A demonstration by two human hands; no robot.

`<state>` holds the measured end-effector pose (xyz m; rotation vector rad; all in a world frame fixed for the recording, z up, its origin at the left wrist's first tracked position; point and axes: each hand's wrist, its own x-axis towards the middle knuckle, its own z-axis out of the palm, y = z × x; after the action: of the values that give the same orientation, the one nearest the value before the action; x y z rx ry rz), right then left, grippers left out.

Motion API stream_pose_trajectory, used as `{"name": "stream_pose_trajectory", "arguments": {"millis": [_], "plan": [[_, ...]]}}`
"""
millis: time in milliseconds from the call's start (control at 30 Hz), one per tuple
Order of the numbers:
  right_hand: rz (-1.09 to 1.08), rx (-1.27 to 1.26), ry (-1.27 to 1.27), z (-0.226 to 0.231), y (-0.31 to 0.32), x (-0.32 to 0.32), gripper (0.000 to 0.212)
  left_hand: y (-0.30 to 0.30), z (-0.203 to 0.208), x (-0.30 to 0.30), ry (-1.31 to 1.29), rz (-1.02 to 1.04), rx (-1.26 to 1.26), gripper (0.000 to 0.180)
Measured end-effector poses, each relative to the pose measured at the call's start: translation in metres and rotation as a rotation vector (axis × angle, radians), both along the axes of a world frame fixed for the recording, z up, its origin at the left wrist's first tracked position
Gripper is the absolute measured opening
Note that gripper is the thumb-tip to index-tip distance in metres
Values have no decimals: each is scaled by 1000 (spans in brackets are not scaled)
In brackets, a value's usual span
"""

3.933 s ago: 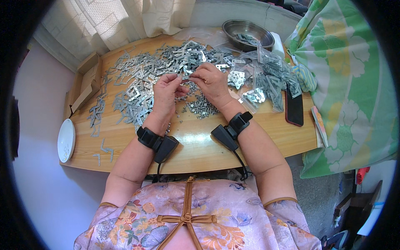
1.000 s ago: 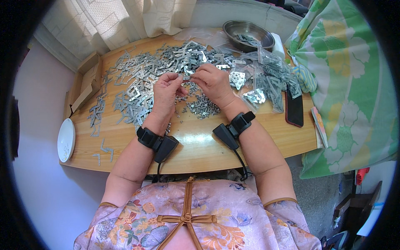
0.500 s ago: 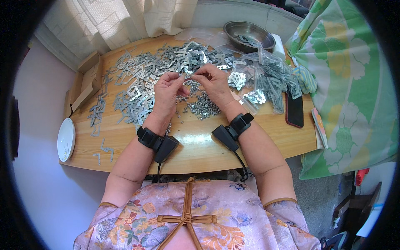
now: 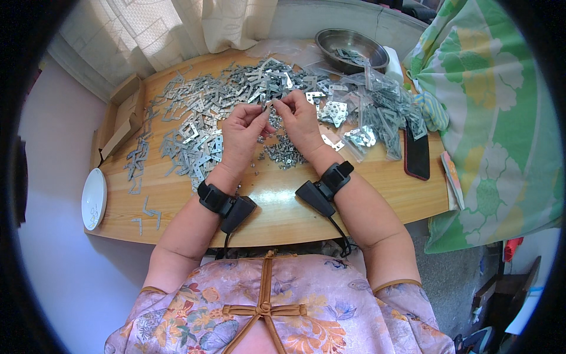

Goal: Assembling small metal L-shaped brackets on a table.

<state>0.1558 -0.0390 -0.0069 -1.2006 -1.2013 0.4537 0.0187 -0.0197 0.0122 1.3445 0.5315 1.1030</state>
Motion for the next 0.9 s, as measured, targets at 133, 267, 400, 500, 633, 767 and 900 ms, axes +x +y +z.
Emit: {"name": "stream_pose_trajectory", "arguments": {"millis": [133,267,400,500,633,767,900], "plan": [[-44,25,-113,3,-3,-3,17,-5,4,-1,27,-1,28,11],[-113,-4,-259,3,-3,0,22,-4,2,0,49,2,70,11],[-29,-32,-140,1,0,3,28,3,-7,2,164,81,353,14],[187,-186,195,5,-1,4,32,5,-10,1,225,137,519,14],[254,-183,257,9,-6,2,36,-4,4,-1,105,16,9,12],[257,-216,178,-2,-2,12,35,7,-1,-4,-3,-14,-128,15],[2,-120,-151,11,-7,5,21,11,-2,-8,-46,15,-248,17]]}}
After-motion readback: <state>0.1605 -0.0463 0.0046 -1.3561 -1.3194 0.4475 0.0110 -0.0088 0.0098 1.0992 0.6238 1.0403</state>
